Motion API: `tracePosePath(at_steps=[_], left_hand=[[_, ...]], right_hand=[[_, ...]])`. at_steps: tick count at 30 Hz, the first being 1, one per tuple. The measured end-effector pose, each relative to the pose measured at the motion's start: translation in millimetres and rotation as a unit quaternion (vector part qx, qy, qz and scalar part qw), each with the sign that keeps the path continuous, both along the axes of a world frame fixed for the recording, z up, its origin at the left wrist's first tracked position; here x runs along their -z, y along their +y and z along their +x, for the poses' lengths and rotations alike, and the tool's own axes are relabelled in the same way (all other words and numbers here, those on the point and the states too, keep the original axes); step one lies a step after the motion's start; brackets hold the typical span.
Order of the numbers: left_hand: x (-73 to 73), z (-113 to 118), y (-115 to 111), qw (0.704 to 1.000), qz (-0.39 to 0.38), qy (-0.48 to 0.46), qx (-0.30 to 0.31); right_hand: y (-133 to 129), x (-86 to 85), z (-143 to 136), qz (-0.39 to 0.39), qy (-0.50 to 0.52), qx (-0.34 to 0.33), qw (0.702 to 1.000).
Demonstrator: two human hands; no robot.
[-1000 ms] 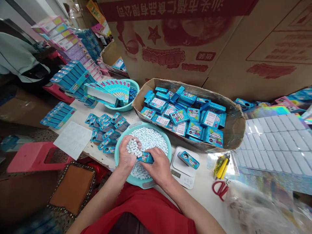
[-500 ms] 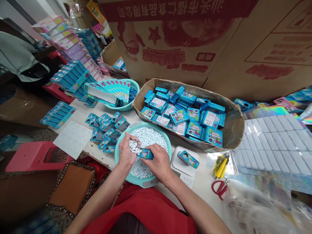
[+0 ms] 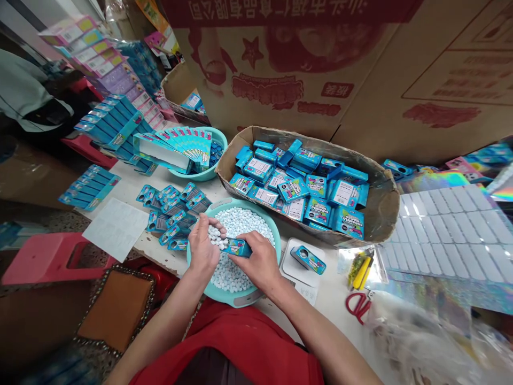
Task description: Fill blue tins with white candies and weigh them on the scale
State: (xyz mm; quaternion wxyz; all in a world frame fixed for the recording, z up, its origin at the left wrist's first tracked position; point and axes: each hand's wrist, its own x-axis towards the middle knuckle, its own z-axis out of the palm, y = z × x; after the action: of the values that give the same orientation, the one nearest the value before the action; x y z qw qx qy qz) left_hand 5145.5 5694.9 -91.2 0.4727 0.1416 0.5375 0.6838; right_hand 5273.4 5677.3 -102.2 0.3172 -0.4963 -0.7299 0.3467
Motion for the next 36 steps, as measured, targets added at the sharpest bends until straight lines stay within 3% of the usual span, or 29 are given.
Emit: tracePosePath(at_steps=[18, 25, 28, 34, 36], left_hand=[[16.7, 5, -1, 1.0, -0.014, -0.004, 0.019], [29.0, 7, -2, 0.998, -0.048, 0.02, 0.028], [22.3, 8, -4, 0.999, -0.045, 0.007, 0.03], [-16.0, 5, -9, 0.998, 0.005, -0.036, 0.042], [-19.4, 1, -8, 0.998, 0.019, -0.046, 0.04]], right_hand=[[-6, 8.6, 2, -0.017, 0.007, 0.016, 1.0], [-6, 20.6, -1, -0.052, -0.005, 0.024, 0.998], [-7, 19.3, 0, -0.055, 0.019, 0.027, 0.998], [-10, 10.8, 12, -0.07, 0.146, 0.027, 0.986], [-10, 10.9, 18, -0.089, 0.182, 0.026, 0.979]])
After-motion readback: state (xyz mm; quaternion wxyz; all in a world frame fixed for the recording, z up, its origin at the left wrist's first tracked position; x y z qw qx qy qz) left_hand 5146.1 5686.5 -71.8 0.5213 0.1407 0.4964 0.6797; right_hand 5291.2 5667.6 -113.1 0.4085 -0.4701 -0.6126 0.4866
